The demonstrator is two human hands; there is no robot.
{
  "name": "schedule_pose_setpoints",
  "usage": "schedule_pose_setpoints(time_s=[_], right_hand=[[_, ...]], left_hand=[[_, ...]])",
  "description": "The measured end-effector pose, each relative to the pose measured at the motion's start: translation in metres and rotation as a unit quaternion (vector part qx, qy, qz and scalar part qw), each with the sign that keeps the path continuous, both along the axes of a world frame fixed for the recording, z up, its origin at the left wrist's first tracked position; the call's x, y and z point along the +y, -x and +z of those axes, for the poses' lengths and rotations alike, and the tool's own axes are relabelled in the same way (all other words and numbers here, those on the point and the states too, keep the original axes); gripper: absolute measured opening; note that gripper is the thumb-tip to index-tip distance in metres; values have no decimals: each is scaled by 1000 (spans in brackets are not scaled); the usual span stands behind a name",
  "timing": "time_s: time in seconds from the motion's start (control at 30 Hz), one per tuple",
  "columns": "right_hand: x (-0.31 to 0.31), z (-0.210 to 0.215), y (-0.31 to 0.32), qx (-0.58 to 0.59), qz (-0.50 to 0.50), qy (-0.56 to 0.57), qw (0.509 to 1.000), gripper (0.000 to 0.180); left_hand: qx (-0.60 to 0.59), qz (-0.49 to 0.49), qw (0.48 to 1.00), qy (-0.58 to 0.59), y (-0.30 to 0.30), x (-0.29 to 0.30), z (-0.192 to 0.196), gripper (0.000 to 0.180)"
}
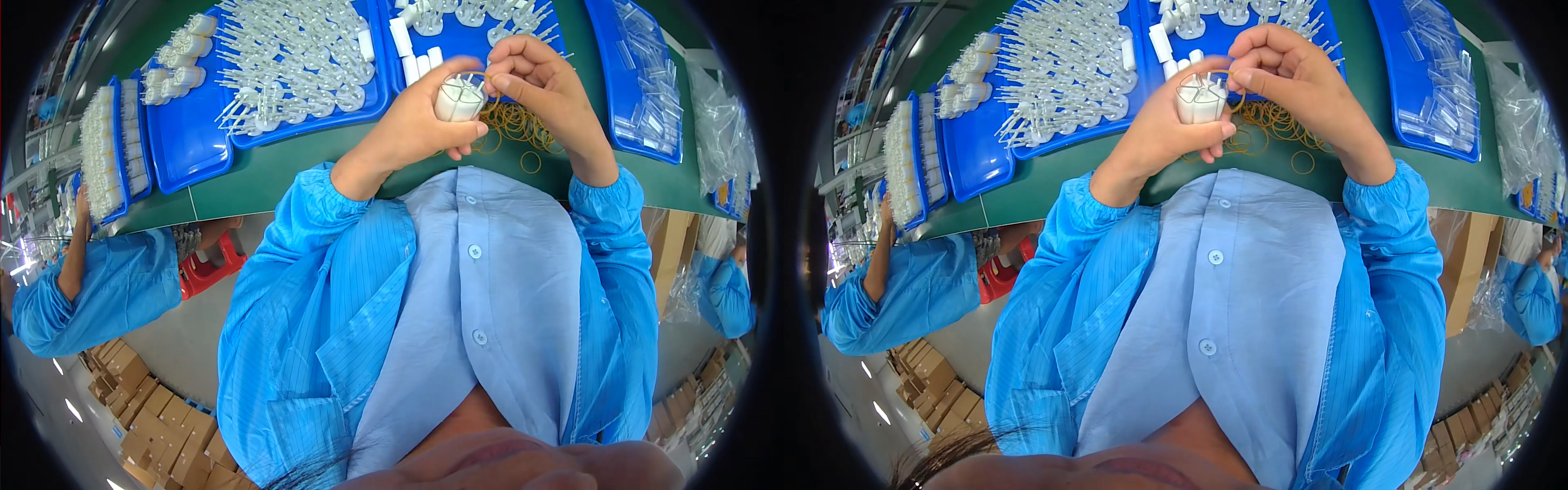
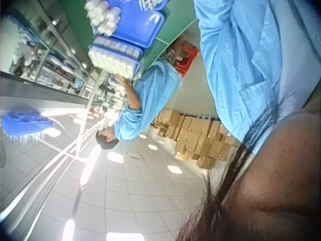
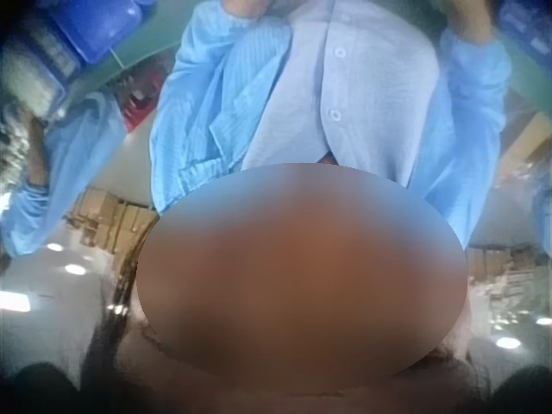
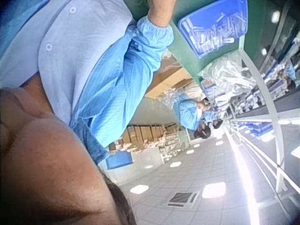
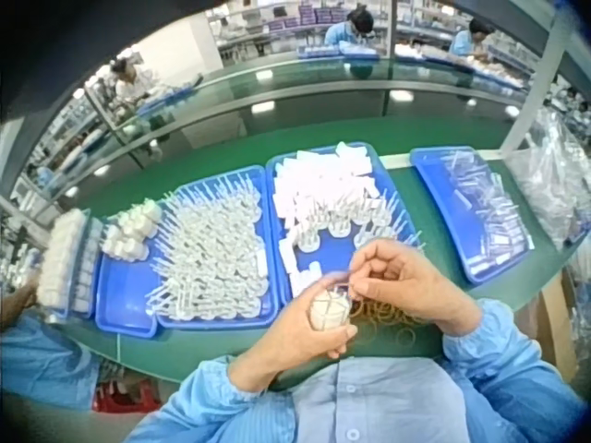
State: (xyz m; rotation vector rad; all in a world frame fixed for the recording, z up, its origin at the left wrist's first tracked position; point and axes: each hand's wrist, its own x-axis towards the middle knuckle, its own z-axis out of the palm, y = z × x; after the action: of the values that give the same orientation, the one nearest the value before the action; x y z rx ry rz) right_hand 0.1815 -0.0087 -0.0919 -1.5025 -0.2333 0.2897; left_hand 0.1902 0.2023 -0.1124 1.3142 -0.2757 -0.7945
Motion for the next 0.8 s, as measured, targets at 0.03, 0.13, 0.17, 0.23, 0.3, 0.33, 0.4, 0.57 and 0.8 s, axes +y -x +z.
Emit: schedule_pose_setpoints(time_s=[0.03, 0.13, 0.17, 0.23, 0.3, 0.33, 0.4, 0.57, 0.8], right_hand=[[1, 2, 0, -8, 3, 9, 1000, 21], [0, 2, -2, 1, 22, -57, 998, 20], [-3, -4, -6, 24, 34, -141, 989, 20], [-8, -5, -8, 45, 54, -233, 970, 21], [-9, 4, -8, 41, 70, -249, 965, 22], [-2, 9, -1, -31, 38, -148, 988, 23], [27, 21, 18, -177, -18, 50, 983, 25], [46, 4, 44, -356, 90, 270, 890, 20], [5, 19, 56, 8, 17, -88, 996, 31]], left_hand=[[8, -21, 1000, 4, -1, 0, -2, 60], [45, -23, 996, 68, 0, 6, -4, 43], [55, -21, 994, 94, 1, 7, -4, 40], [-6, -3, 1000, 15, 5, 7, 0, 40], [-189, 35, 974, -118, 8, 3, -3, 42], [-334, 60, 918, -205, 8, -1, -10, 44], [-470, 100, 825, -297, 6, -4, -23, 48], [-203, 103, 964, -137, -12, 13, -15, 42], [299, 32, 912, 278, 12, 39, 1, 28]])
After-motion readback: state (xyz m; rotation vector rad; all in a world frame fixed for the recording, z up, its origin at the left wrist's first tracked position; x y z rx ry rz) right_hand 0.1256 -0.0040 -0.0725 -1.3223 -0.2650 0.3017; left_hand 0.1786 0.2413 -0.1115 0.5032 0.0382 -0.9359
